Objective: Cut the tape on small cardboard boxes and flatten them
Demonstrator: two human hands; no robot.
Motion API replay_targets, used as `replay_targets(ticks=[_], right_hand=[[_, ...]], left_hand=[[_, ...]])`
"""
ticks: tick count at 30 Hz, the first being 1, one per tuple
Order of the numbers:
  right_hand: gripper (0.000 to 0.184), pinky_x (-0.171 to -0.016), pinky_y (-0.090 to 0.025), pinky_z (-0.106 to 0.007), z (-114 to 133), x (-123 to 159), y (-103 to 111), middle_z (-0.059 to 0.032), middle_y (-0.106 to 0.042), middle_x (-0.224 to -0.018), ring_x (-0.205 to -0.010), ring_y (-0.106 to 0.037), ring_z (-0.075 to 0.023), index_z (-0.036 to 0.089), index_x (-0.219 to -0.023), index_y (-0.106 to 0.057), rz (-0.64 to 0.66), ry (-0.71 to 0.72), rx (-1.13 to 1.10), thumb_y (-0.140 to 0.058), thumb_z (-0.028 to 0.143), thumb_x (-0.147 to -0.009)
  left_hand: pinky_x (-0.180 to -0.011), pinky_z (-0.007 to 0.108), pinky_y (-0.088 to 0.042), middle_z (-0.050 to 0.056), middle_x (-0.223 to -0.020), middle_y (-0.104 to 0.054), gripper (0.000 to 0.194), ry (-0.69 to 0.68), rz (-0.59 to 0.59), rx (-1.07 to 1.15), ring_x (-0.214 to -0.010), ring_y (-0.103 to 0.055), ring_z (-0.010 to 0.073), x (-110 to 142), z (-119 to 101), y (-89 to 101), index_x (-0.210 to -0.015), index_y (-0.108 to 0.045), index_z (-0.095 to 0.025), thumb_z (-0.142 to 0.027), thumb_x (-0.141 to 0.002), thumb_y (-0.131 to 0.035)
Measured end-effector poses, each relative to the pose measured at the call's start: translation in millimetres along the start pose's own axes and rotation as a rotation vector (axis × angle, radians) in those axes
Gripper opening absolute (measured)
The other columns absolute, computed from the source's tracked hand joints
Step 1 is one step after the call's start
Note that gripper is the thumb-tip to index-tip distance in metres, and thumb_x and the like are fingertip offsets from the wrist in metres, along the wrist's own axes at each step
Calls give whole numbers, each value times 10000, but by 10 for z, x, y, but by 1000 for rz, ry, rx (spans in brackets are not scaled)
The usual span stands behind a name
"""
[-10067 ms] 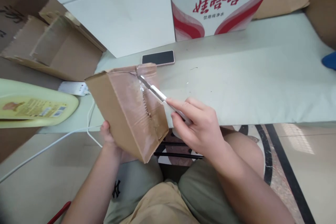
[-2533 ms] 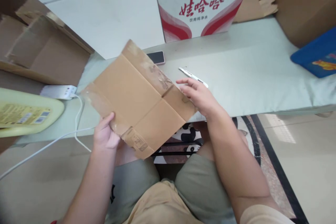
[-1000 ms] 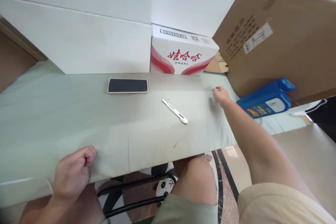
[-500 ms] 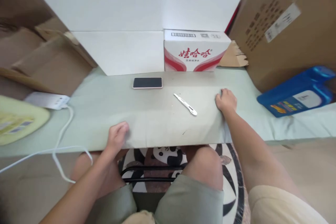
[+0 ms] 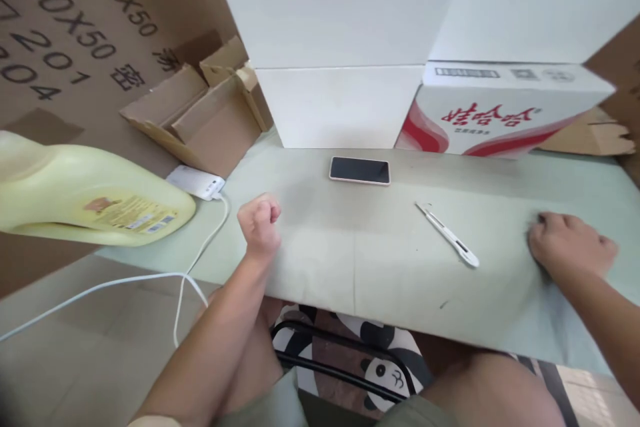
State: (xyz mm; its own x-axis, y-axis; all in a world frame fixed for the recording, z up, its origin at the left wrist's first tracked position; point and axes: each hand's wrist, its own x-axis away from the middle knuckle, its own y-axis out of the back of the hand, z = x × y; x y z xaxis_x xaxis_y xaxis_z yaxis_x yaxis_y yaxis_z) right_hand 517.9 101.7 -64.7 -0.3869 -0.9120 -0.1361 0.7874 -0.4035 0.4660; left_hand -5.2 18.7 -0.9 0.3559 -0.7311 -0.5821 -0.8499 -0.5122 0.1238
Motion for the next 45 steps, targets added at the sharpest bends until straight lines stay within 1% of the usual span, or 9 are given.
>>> replay_targets(ticks=[5,10,15,18,22,28,36,40,45], right_hand=[[281,-1204,-129,-844,841,144,-604,-115,-528,-773,-1361,-506,-468,337,-686,-510,-151,265,425,-773,425,-733],[194,-953,-573,-583,2234,766,-2210,-117,-670,-1158,-1160,-652,-351,336,-1057,-663,328,829,299,-620,315,-868],[363,-818,-611,-422,3548,1662,-3679,-81,-480,-1617,-1121,-704,-260,267,-1197,-666,802,1230,134,-525,134,-890],[341,-843,-612,-448,4081,2040,-4106,-50,-270,-1751,-1162,-696,-273,248,-1212,-668,900,1192,266,-503,141,-934],[217,-1037,-569,-507,4282,2119,-4328,-93,-559,-1533,-1179,-672,-277,180,-1139,-667,891,1035,352,-545,192,-960],[215,-1028,-551,-465,3941,1754,-4030,-88,-729,-1192,-1061,-696,-258,185,-1038,-682,654,960,16,-552,134,-874],[299,-647,-528,-346,3016,1839,-2130,-19,-657,-790,-757,-665,-202,277,-775,-564,388,695,-357,-748,481,-893],[219,-586,-522,-393,2411,2087,-1446,-44,-712,-822,-706,-681,-239,337,-908,-620,266,531,-372,-773,494,-896],[131,-667,-552,-393,1907,2052,-1337,-54,-683,-948,-785,-670,-223,334,-1033,-682,216,624,-239,-731,304,-915]], left_hand=[[-479,320,-233,-20,-472,-369,646,-73,-43,40,-437,-333,108,-27,19,339,-531,-372,-212,-616,-1031,-437],[-475,328,-227,-28,-480,-345,609,-95,-116,52,-438,-319,104,-46,55,511,-548,-349,-215,-534,-1059,-437],[-510,350,-231,-24,-516,-335,531,-53,-262,92,-480,-328,124,-18,50,552,-603,-341,-220,-453,-1074,-410],[-520,353,-229,-23,-536,-330,499,-62,-318,147,-498,-328,123,12,22,579,-621,-352,-213,-420,-1068,-439],[-517,364,-212,-20,-536,-324,491,-40,-331,170,-495,-320,125,26,12,643,-621,-356,-215,-417,-1062,-435],[-548,343,-282,-19,-564,-404,459,-9,-456,157,-531,-387,126,14,-47,704,-639,-394,-212,-318,-1085,-421],[-885,327,-498,32,-962,-592,202,-29,-722,-34,-935,-599,176,-101,17,821,-980,-582,-216,-414,-1018,-563],[-1000,363,-507,79,-1132,-665,424,130,-358,142,-1126,-642,241,-96,126,698,-1088,-642,-212,-595,-982,-496],[-1003,441,-550,105,-1062,-754,728,147,-16,295,-1089,-711,304,-74,81,388,-922,-727,-210,-835,-909,-355]])
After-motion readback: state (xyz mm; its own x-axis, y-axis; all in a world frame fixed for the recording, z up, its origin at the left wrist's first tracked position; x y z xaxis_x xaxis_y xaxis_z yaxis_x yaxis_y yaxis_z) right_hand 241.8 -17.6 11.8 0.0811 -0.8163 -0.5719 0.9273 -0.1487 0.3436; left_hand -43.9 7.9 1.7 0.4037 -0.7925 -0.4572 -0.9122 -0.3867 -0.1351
